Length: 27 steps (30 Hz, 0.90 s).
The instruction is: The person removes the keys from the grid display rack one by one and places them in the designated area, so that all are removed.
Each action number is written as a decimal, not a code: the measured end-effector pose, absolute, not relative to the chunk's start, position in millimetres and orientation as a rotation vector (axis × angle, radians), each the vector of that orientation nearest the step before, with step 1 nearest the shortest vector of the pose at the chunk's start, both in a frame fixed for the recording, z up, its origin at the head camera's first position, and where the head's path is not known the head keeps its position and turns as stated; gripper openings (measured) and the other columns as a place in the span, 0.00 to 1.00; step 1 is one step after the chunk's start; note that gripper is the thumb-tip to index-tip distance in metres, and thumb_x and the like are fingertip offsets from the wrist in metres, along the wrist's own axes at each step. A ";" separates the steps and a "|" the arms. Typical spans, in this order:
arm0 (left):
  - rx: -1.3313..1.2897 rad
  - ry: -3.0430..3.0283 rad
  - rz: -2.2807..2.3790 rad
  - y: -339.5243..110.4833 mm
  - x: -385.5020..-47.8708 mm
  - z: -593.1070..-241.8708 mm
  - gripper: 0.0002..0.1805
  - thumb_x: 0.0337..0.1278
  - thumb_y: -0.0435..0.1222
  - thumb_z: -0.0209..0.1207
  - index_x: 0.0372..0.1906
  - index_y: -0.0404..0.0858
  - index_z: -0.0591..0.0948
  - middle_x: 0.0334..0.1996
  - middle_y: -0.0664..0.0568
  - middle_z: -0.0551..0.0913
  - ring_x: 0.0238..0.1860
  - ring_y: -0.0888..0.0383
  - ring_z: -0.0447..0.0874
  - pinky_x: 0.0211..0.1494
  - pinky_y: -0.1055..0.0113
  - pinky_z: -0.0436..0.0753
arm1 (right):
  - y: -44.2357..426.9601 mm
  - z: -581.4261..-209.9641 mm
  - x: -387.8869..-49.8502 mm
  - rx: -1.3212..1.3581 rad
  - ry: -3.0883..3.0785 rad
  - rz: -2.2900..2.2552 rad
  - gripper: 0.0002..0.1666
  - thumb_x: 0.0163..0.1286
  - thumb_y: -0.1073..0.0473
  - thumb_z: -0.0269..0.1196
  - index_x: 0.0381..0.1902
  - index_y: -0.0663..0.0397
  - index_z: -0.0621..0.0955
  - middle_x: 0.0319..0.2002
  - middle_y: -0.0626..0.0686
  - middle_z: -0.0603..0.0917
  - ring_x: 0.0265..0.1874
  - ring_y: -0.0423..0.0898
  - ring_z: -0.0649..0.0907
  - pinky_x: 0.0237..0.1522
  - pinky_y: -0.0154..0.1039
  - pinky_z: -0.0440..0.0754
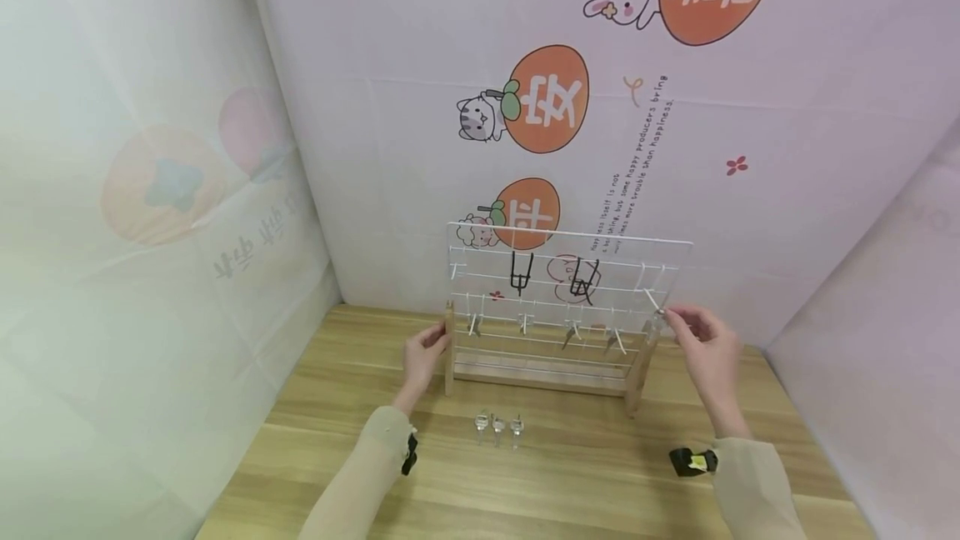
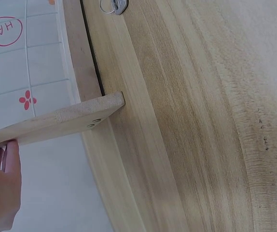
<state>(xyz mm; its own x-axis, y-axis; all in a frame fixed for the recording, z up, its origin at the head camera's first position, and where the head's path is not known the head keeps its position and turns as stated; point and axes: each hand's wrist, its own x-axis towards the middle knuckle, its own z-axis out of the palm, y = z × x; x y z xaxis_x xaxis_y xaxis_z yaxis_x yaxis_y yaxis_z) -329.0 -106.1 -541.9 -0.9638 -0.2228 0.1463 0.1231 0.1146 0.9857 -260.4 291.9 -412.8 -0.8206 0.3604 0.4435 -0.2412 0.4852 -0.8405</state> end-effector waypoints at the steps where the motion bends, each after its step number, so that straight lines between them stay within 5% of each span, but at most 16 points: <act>1: 0.102 -2.134 -1.937 -106.2 -329.2 -542.0 0.17 0.60 0.30 0.64 0.54 0.31 0.82 0.54 0.35 0.84 0.54 0.41 0.86 0.52 0.67 0.90 | 292.5 -413.6 -260.7 -0.107 -2.150 1.351 0.12 0.69 0.58 0.65 0.45 0.61 0.85 0.32 0.34 0.87 0.25 0.25 0.80 0.28 0.17 0.81; 27: 0.058 -2.121 -1.952 -106.5 -329.0 -540.2 0.18 0.61 0.29 0.63 0.55 0.27 0.80 0.55 0.32 0.83 0.55 0.38 0.84 0.54 0.63 0.89 | 293.7 -423.0 -243.5 -0.133 -2.305 1.230 0.17 0.69 0.48 0.65 0.44 0.55 0.86 0.28 0.25 0.82 0.24 0.29 0.80 0.25 0.20 0.77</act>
<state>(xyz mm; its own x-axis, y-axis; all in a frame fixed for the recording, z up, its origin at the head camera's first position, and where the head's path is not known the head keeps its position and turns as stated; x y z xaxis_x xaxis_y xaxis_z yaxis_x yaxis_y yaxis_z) -329.0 -106.5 -540.2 -0.9660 -0.2022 0.1610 0.1438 0.0974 0.9848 -243.5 293.7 -423.0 -0.8602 0.3192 0.3976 -0.1524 0.5832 -0.7979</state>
